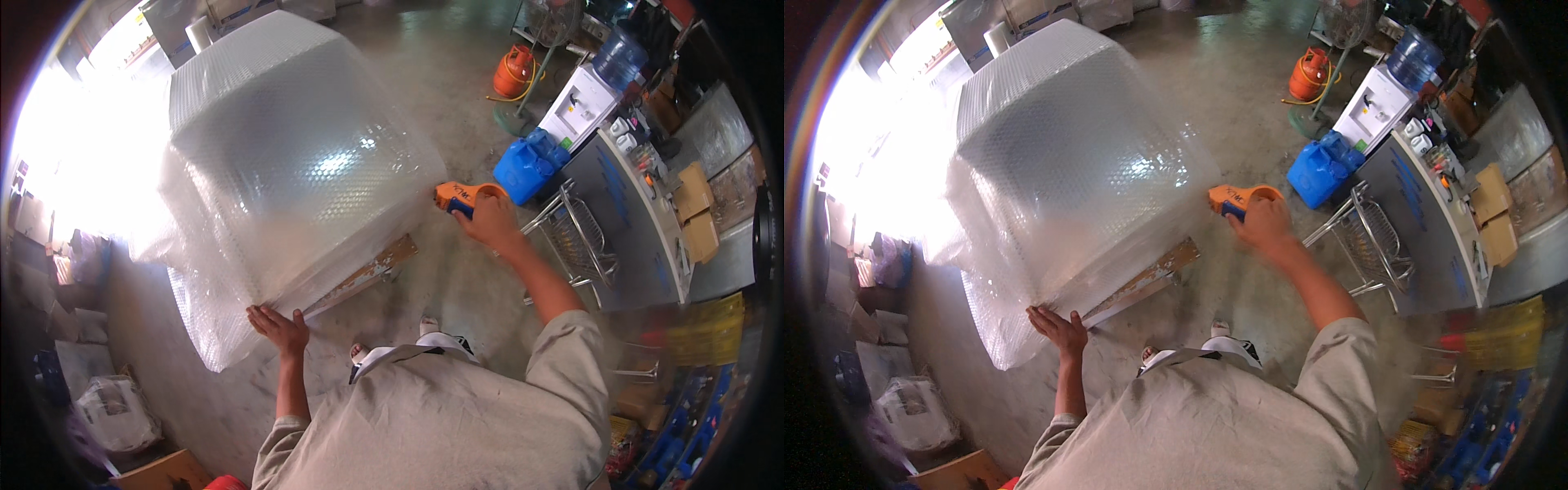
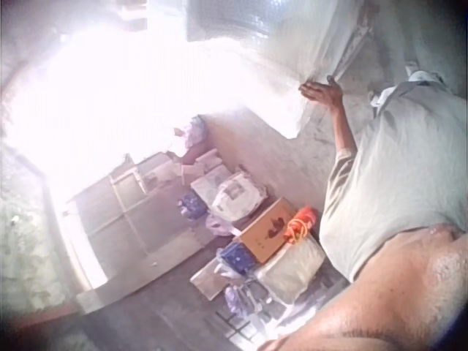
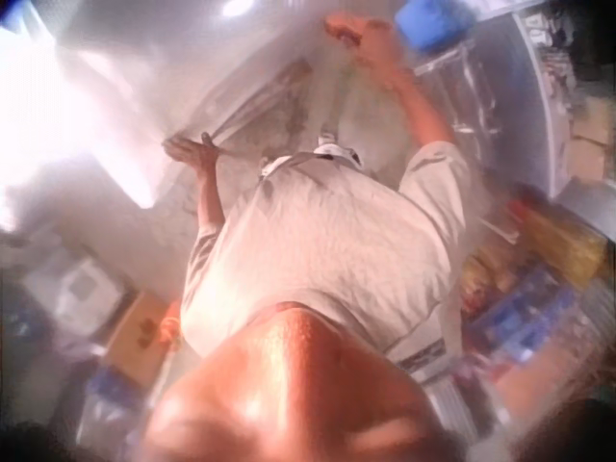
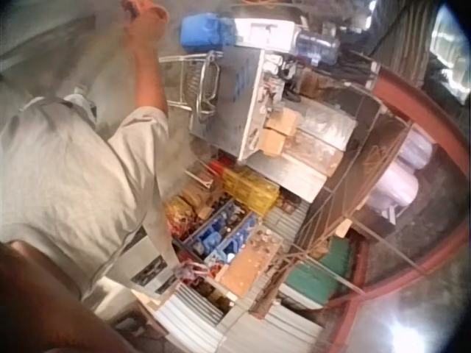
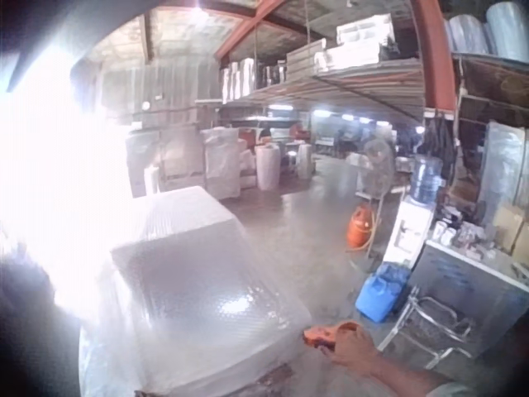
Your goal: The person wraps a large rectangular object with bubble wrap and secures it with packing tape. They fold the bubble wrap over the object, smooth it down, and apply tape to seal the edges.
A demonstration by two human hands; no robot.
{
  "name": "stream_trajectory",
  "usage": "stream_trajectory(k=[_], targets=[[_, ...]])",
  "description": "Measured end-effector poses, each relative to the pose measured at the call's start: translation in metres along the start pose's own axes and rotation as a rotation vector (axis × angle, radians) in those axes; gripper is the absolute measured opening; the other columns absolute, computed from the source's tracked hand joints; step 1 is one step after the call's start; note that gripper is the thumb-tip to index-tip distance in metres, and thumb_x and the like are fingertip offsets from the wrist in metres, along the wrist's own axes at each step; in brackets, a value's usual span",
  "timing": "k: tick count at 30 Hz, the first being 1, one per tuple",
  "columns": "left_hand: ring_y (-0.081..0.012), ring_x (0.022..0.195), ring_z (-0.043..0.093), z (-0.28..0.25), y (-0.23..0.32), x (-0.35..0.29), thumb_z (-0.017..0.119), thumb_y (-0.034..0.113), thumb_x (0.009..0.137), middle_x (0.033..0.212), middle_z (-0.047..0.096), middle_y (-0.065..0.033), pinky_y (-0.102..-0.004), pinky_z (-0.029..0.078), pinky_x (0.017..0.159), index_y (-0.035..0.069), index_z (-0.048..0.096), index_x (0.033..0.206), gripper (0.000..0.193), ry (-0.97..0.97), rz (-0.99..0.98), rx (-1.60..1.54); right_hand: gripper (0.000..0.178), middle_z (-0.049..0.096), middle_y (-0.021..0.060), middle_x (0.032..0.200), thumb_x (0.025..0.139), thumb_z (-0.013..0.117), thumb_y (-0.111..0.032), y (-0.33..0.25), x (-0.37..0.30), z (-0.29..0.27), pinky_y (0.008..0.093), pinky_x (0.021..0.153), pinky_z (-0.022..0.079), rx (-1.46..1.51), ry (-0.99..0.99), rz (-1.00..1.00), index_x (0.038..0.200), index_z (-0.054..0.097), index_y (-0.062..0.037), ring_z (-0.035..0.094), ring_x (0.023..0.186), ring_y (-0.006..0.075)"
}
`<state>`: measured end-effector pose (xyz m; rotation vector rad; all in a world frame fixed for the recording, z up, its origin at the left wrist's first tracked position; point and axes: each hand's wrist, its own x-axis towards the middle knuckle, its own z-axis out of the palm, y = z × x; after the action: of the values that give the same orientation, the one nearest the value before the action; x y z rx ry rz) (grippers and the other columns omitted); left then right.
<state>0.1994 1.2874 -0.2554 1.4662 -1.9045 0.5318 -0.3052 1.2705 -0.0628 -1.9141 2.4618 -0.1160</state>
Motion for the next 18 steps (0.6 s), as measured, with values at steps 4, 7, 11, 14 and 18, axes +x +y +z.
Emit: stream_trajectory(k=[4, 7, 11, 14, 18], targets=[[-0.0490, 0.155, 0.012, -0.020, 0.034, 0.015, 0.051, 0.049, 0.101, 0.166, 0.009, -0.0342, -0.0633, 0.008, 0.123, -0.007, 0.008, 0.160, 0.092, -0.049, -0.156, 0.083, 0.062, 0.072, 0.0263, 0.092, 0.086, 0.072, -0.055, 0.042, 0.019, -0.001, 0.0488, 0.086, 0.055, 0.069, -0.021, -0.063, 0.097, 0.069, 0.0054, 0.071, 0.092, 0.0416], [-0.0442, 0.153, 0.020, -0.026, 0.105, 0.064, 0.069, 0.039, 0.093, 0.164, 0.022, -0.0285, -0.0572, 0.013, 0.123, -0.006, 0.013, 0.160, 0.098, 0.206, -0.353, -0.037, 0.062, 0.072, 0.0263, 0.092, 0.085, 0.073, -0.055, 0.064, 0.038, 0.019, 0.0490, 0.083, 0.056, 0.125, 0.044, -0.169, 0.097, 0.068, 0.0058, 0.071, 0.091, 0.0414], [-0.0436, 0.147, 0.032, -0.015, 0.240, 0.172, 0.082, 0.025, 0.079, 0.155, 0.039, -0.0248, -0.0543, 0.026, 0.119, 0.003, 0.039, 0.152, 0.088, -0.011, 0.001, -0.457, 0.062, 0.073, 0.0245, 0.095, 0.085, 0.073, -0.055, 0.093, 0.059, 0.022, 0.0482, 0.083, 0.056, 0.182, 0.007, -0.170, 0.100, 0.069, 0.0053, 0.071, 0.092, 0.0403], [-0.0403, 0.153, 0.026, 0.017, 0.327, 0.236, 0.080, 0.032, 0.080, 0.160, 0.035, -0.0237, -0.0555, 0.021, 0.123, 0.012, 0.046, 0.152, 0.083, -0.278, 0.345, -0.388, 0.063, 0.073, 0.0236, 0.097, 0.086, 0.072, -0.056, 0.103, 0.074, 0.021, 0.0478, 0.083, 0.056, 0.221, -0.016, -0.172, 0.105, 0.071, 0.0033, 0.072, 0.093, 0.0402], [-0.0383, 0.156, 0.021, 0.068, 0.362, 0.276, 0.074, 0.035, 0.084, 0.163, 0.033, -0.0204, -0.0587, 0.016, 0.124, 0.010, 0.055, 0.144, 0.068, -0.385, 0.441, -0.187, 0.062, 0.074, 0.0233, 0.097, 0.091, 0.065, -0.057, 0.120, 0.094, 0.020, 0.0480, 0.084, 0.057, 0.503, -0.039, 0.233, 0.110, 0.073, 0.0012, 0.072, 0.094, 0.0397]])
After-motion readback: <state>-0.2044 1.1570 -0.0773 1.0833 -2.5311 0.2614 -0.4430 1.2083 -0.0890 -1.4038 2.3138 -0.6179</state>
